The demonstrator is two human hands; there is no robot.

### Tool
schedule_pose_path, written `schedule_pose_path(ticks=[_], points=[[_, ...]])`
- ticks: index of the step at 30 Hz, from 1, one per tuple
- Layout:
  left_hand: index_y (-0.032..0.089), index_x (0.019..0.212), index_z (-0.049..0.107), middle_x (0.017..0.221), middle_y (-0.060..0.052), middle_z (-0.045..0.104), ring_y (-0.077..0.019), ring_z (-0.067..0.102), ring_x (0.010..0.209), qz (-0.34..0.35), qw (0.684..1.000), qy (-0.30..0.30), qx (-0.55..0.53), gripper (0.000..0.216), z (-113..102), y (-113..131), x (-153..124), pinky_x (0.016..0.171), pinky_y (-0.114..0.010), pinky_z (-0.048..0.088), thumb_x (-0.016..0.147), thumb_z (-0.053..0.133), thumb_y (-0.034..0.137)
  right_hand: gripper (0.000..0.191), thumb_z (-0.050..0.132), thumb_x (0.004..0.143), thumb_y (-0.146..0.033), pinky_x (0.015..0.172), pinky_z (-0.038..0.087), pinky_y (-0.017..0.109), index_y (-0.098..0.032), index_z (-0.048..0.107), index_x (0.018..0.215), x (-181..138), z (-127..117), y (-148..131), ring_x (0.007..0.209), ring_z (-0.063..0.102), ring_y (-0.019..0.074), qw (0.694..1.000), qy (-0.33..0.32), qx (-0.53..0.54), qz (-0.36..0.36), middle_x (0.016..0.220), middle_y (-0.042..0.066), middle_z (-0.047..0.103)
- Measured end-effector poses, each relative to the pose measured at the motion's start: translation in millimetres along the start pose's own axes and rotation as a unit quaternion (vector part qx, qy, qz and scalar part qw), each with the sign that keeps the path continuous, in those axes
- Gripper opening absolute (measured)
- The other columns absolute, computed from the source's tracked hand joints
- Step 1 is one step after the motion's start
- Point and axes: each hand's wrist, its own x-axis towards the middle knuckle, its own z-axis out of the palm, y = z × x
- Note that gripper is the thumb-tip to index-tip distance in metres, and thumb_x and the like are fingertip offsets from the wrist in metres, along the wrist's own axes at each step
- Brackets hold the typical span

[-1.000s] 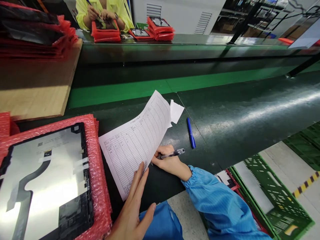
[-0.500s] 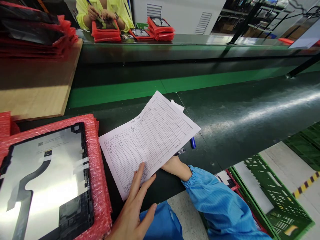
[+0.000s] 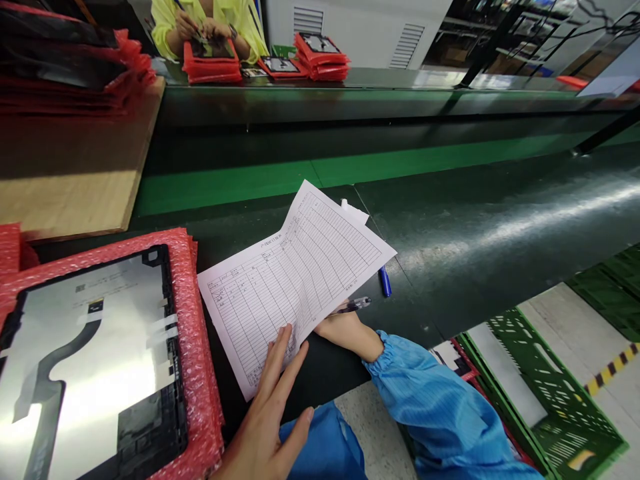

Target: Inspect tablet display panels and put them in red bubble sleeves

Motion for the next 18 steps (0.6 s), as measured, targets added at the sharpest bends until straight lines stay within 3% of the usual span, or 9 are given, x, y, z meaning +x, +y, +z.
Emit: schedule_pose_path(ticks=[2, 5, 8, 18], points=[[0.023, 0.153, 0.016, 0.162, -0.005, 0.005, -0.0290, 0.005, 0.148, -0.021, 0.999, 0.003, -0.025, 0.073, -0.3, 2.1, 0.9, 0.119, -0.052, 0.014, 0.087, 0.049, 0.019, 0.020, 0.060, 0.088, -0.030, 0.056, 0.051, 0.026, -0.020, 0.060, 0.070, 7.4, -4.6, -7.3, 0.060, 0.060, 0.0140, 0.998, 0.002, 0.054, 0.011, 0.066, 0.001, 0.064], [0.021, 0.154, 0.010, 0.162, -0.006, 0.006, -0.0304, 0.005, 0.147, -0.049, 0.998, 0.016, -0.048, 0.078, 1.0, 3.6, 0.4, 0.119, -0.049, 0.017, 0.087, 0.051, 0.021, 0.034, 0.056, 0.084, -0.020, 0.043, 0.039, 0.022, -0.022, 0.042, 0.053, 15.8, -10.0, -16.6, 0.042, 0.047, 0.0097, 0.991, 0.002, 0.128, 0.038, 0.046, -0.005, 0.048], [0.020, 0.154, 0.005, 0.162, -0.008, 0.005, -0.0315, 0.006, 0.147, -0.068, 0.996, 0.020, -0.054, 0.079, 2.9, 2.6, -1.6, 0.118, -0.049, 0.021, 0.088, 0.049, 0.022, 0.037, 0.054, 0.083, -0.018, 0.041, 0.032, 0.021, -0.023, 0.033, 0.053, 19.3, -13.1, -20.8, 0.039, 0.039, 0.0071, 0.983, -0.002, 0.175, 0.059, 0.044, -0.007, 0.042], [0.020, 0.154, 0.008, 0.162, -0.008, 0.007, -0.0314, 0.006, 0.147, -0.081, 0.994, 0.026, -0.066, 0.079, 4.7, 1.9, -2.3, 0.118, -0.049, 0.019, 0.088, 0.050, 0.026, 0.035, 0.057, 0.080, -0.018, 0.045, 0.029, 0.021, -0.021, 0.035, 0.053, 19.4, -13.1, -20.7, 0.041, 0.037, 0.0064, 0.974, -0.014, 0.216, 0.073, 0.046, -0.007, 0.043]])
